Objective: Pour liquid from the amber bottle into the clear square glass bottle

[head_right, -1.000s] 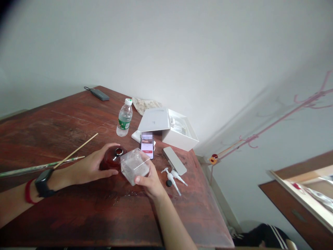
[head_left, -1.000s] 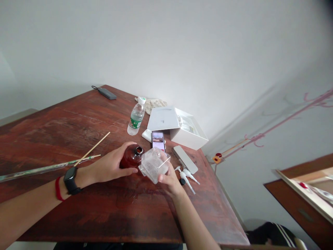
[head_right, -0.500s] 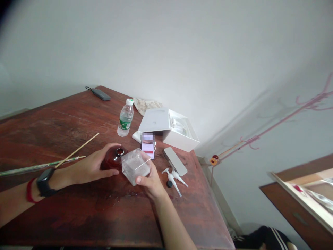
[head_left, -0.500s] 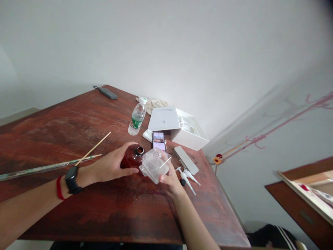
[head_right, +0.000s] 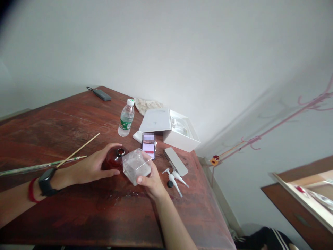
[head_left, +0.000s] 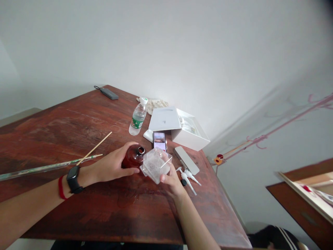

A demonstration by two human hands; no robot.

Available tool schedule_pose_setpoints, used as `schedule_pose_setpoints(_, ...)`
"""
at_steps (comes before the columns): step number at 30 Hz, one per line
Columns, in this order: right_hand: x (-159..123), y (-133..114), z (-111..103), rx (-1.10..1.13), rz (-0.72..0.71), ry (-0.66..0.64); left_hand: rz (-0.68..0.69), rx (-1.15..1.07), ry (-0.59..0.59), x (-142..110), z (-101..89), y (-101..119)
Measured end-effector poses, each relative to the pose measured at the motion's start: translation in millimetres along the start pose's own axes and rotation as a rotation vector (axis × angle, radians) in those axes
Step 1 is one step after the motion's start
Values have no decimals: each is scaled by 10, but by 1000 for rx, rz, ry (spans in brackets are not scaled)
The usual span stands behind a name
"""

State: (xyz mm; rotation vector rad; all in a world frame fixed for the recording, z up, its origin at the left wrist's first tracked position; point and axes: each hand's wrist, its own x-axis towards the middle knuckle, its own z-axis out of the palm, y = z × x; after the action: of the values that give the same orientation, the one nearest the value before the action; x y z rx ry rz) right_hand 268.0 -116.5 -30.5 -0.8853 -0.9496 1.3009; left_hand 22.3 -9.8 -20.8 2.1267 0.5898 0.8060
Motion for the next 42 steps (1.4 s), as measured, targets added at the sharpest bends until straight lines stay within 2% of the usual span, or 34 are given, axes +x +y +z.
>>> schedule_pose_setpoints(10,-7,31,-17,-20,-16,26,16,37,-27,32,-19,-103)
schedule_pose_setpoints(16,19,-10,10,-26,-177,159,-39,83,16,31,-64,-57)
schedule_pose_setpoints(20,31,-53,-12,-12,-206,205,-20,-27,18,41,-62,-27)
schedule_pose_setpoints(23,29,-75,-21,-10,-214,217,18,-165,-63,46,-54,18)
schedule_pose_setpoints(26,29,-88,-27,-31,-239,175,26,-310,-157,33,-37,78)
schedule_pose_setpoints(28,29,-91,-40,-55,-247,141,18,-382,-179,12,-17,111)
schedule_pose_setpoints(37,-8,-101,-89,-91,-211,93,-31,-650,-109,-46,52,176)
schedule_pose_setpoints(42,-14,-108,-71,-125,-220,104,-64,-636,-121,-43,22,282)
